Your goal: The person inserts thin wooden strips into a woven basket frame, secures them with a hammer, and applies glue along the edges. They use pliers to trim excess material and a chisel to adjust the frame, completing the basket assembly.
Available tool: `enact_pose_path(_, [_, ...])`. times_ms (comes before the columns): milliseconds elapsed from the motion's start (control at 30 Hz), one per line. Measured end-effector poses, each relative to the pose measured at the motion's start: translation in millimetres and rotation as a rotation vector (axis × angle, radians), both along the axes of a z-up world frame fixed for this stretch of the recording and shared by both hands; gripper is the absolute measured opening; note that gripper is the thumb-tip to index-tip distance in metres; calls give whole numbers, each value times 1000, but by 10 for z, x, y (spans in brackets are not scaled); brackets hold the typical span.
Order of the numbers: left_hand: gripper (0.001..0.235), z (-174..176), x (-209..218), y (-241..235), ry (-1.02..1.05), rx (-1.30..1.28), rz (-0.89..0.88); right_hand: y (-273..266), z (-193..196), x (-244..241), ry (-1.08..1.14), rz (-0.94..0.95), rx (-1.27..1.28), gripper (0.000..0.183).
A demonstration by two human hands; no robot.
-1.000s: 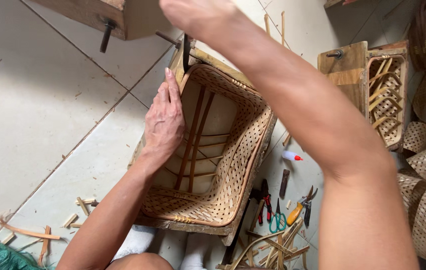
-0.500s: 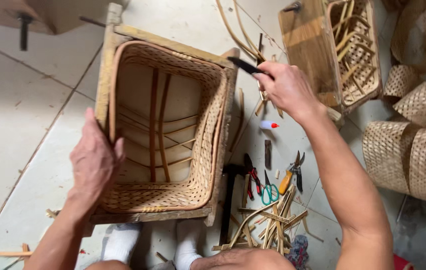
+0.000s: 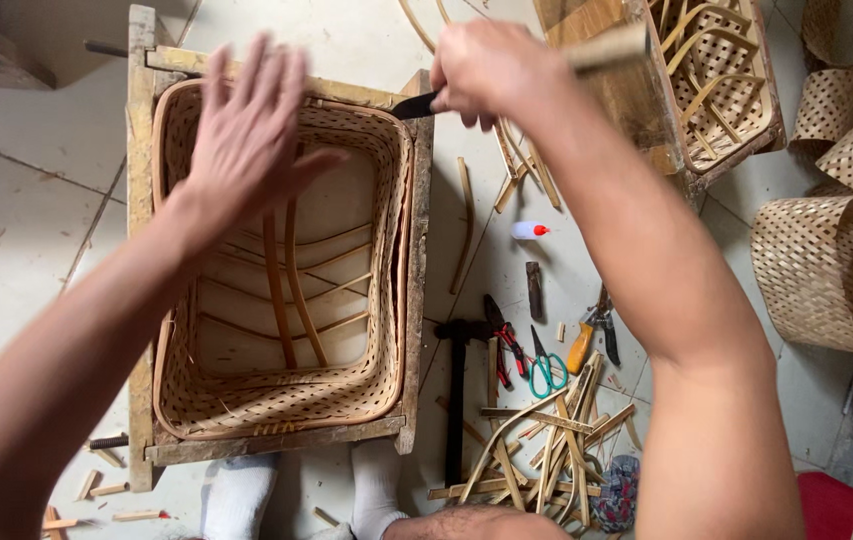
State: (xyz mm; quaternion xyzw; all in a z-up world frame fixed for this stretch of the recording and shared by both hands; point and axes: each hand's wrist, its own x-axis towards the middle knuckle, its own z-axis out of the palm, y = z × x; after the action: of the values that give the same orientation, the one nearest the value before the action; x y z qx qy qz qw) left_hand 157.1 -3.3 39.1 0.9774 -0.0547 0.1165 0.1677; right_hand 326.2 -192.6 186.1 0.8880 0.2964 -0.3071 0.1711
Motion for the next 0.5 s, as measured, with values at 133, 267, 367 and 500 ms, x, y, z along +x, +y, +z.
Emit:
enact_pose_path(133, [93, -120, 728, -30, 354, 163, -97, 122, -21, 434, 255, -315, -45, 16])
enact_pose_path(267, [71, -310, 766, -24, 295, 153, -92, 16, -148, 671, 416, -412, -29, 20])
enact_pose_path(367, [35, -394, 791, -20, 264, 161, -69, -52, -125, 726, 471, -493, -3, 22])
enact_pose_path(500, [28, -526, 807, -47, 207, 142, -62, -108, -53, 658, 462, -492, 47, 25])
